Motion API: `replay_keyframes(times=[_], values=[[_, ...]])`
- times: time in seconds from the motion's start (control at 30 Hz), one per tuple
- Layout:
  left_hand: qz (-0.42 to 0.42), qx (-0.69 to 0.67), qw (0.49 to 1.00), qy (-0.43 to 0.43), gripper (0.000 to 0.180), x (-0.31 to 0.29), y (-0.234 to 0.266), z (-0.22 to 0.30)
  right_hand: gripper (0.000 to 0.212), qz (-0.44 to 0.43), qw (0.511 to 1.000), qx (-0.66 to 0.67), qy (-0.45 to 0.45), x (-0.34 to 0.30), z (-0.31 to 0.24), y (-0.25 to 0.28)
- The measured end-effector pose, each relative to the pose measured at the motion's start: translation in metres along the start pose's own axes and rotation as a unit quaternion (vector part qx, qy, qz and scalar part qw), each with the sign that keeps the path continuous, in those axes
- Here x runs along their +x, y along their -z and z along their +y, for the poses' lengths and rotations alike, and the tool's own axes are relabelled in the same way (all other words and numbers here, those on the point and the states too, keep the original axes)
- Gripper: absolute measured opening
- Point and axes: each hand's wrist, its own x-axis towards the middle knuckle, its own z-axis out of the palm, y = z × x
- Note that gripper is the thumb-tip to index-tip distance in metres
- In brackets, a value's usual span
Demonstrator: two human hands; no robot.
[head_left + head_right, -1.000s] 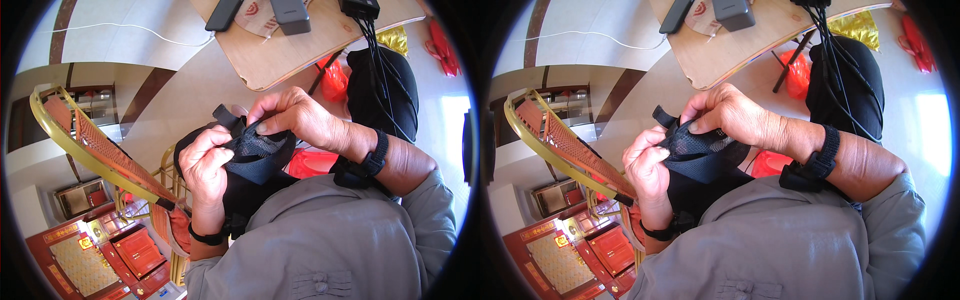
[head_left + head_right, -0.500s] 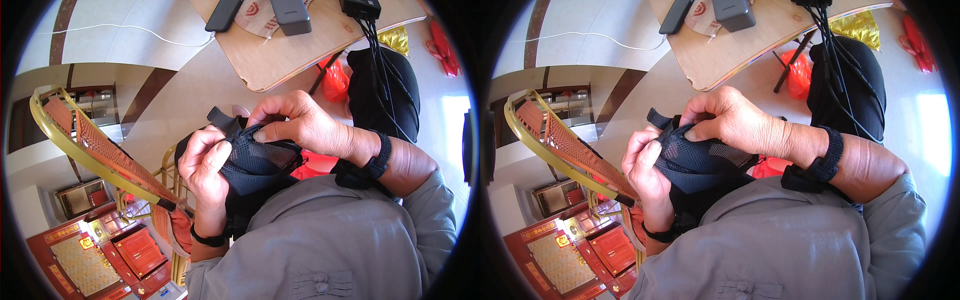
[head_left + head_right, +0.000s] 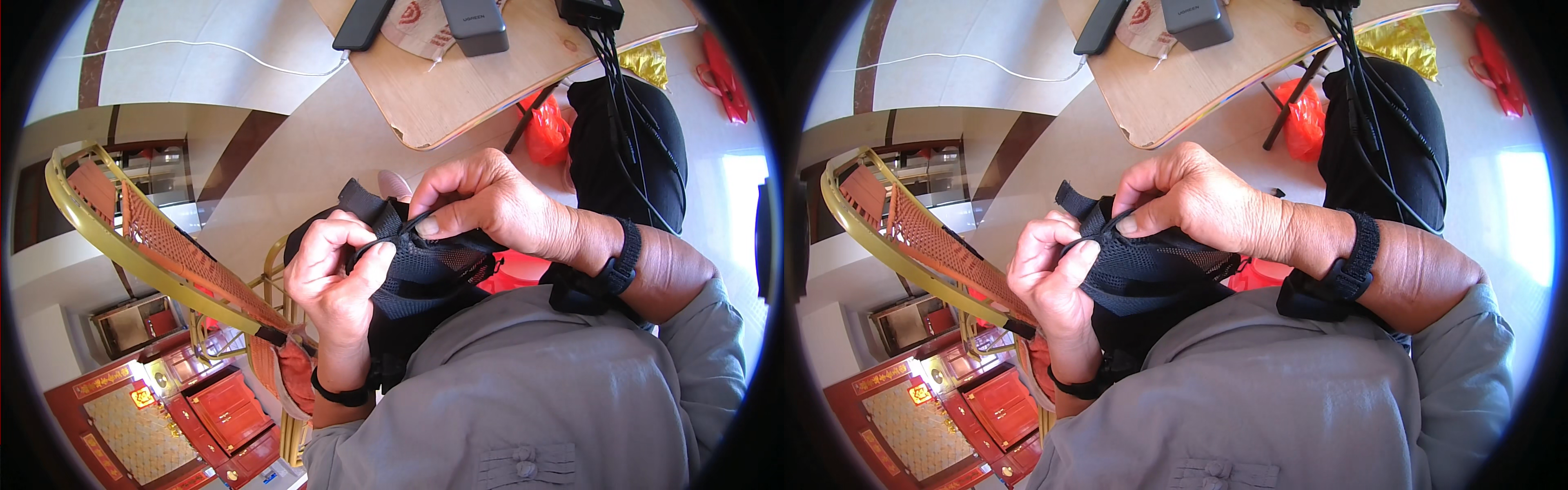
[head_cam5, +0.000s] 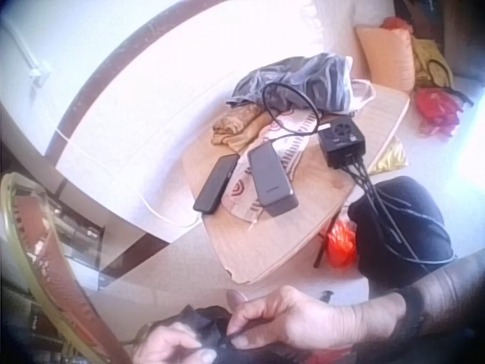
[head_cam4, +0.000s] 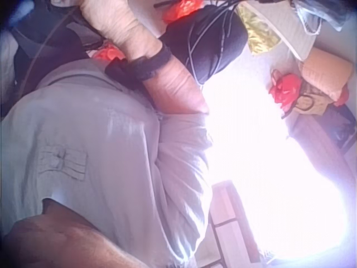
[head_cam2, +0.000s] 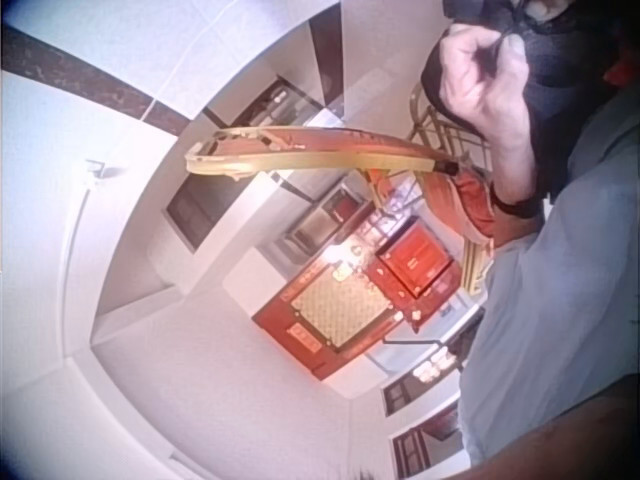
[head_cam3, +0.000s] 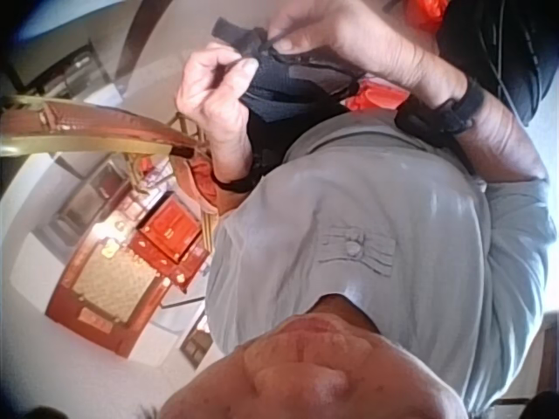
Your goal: Assembling a black mesh head-strap and connecting power cables to a battery pack.
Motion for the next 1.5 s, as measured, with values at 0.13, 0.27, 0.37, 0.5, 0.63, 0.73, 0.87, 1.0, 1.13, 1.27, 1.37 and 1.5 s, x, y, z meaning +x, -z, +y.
replay_keyframes(times=[0.13,0.27,0.37,0.5,0.63,0.73,0.87,1.0,1.13,1.27,1.37,1.5], values=[[-0.006,0.025,0.999,-0.026,0.022,0.000,-0.001,0.001,0.013,0.003,1.000,0.000,-0.007,0.000,0.000,0.000],[-0.006,0.073,0.995,-0.063,0.025,0.000,-0.003,0.000,0.013,0.003,1.000,0.010,-0.011,-0.001,-0.002,0.000],[0.008,0.131,0.985,-0.113,0.026,-0.001,-0.006,-0.003,0.012,0.001,1.000,0.010,-0.005,-0.001,0.000,0.000],[0.016,0.169,0.973,-0.155,0.027,-0.005,-0.006,-0.008,0.013,-0.006,1.000,0.000,-0.003,-0.001,0.000,0.000],[0.029,0.192,0.961,-0.198,0.026,-0.007,-0.004,-0.013,0.013,-0.050,0.999,-0.008,0.001,-0.001,-0.002,0.001],[0.049,0.219,0.947,-0.229,0.025,-0.007,-0.005,-0.013,0.019,-0.015,0.991,0.094,-0.091,0.002,0.000,0.000],[0.047,0.244,0.933,-0.261,0.024,-0.006,-0.007,-0.011,0.027,-0.031,0.989,0.104,-0.099,0.003,0.009,-0.001],[0.032,0.272,0.923,-0.270,0.022,-0.008,-0.007,-0.013,0.026,-0.041,0.977,0.183,-0.097,0.003,0.008,-0.006],[0.017,0.286,0.923,-0.258,0.034,-0.010,-0.015,-0.012,0.027,-0.048,0.980,0.182,-0.067,0.006,0.016,0.000],[0.047,0.318,0.911,-0.260,0.026,-0.012,-0.020,-0.004,0.029,-0.029,0.979,0.194,-0.047,0.006,0.017,-0.001],[0.043,0.328,0.907,-0.262,0.022,-0.011,-0.018,-0.004,0.033,-0.022,0.984,0.166,-0.062,0.006,0.012,-0.002],[0.042,0.205,0.969,-0.133,0.020,-0.016,-0.019,-0.003,0.026,-0.019,0.992,0.122,0.008,0.010,0.020,-0.003]])
